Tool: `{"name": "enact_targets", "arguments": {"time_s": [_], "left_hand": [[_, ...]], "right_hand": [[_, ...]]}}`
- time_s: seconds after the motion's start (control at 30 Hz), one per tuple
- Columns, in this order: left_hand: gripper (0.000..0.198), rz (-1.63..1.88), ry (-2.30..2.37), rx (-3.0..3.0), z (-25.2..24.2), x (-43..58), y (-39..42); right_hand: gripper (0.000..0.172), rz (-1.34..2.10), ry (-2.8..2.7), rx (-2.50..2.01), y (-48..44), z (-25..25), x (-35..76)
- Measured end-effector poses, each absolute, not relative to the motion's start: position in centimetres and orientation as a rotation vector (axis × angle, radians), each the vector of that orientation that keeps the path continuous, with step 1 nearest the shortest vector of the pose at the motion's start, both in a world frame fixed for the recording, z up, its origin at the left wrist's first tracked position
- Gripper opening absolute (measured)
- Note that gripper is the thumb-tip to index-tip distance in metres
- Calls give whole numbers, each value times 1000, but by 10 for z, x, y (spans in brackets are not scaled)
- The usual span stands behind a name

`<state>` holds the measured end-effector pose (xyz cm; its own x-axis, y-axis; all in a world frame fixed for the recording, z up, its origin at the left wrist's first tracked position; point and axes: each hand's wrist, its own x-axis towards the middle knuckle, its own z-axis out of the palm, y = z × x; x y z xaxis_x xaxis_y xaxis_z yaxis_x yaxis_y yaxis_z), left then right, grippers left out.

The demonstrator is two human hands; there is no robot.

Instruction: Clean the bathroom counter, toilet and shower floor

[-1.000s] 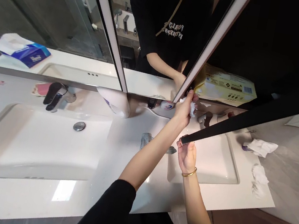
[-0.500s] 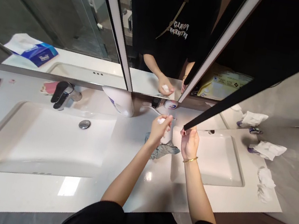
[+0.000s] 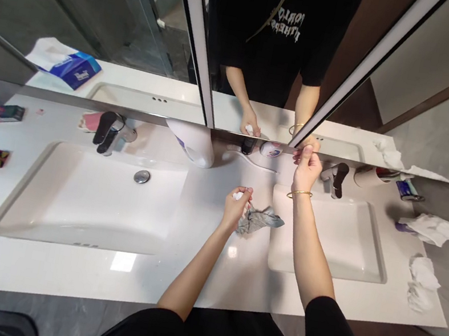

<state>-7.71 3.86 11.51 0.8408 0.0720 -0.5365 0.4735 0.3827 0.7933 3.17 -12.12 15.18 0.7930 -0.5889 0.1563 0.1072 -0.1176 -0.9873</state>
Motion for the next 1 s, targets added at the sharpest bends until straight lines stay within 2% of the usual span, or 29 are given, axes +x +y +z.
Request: {"name": "enact_targets", "arguments": {"time_s": [0.1,0.23,0.37,0.5,0.73,0.87,1.0], "left_hand": [[37,-281,558,1168,109,-77,39],[38,-305,603,1169,98,-81,42],[42,-318,649,1188,89,-87,50],[45,-327,686,1180,81,-91,57],[45,-334,701,1205,77,-91,59],[43,-335,702,1198,76,-90,61],[44,-350,709,1118,73,-89,62]], "right_hand": [[52,-526,356,-1612,-124,132,24],[38,-329,430,-1800,-127,80,24],[53,-338,488,-2054,-131,40,55],[49,-304,559,-2250,-124,34,100],[23,-188,797,-2352,-114,36,127],[23,-232,867,-2369,-124,35,121],[36,-518,944,-2259,-113,28,104]]}}
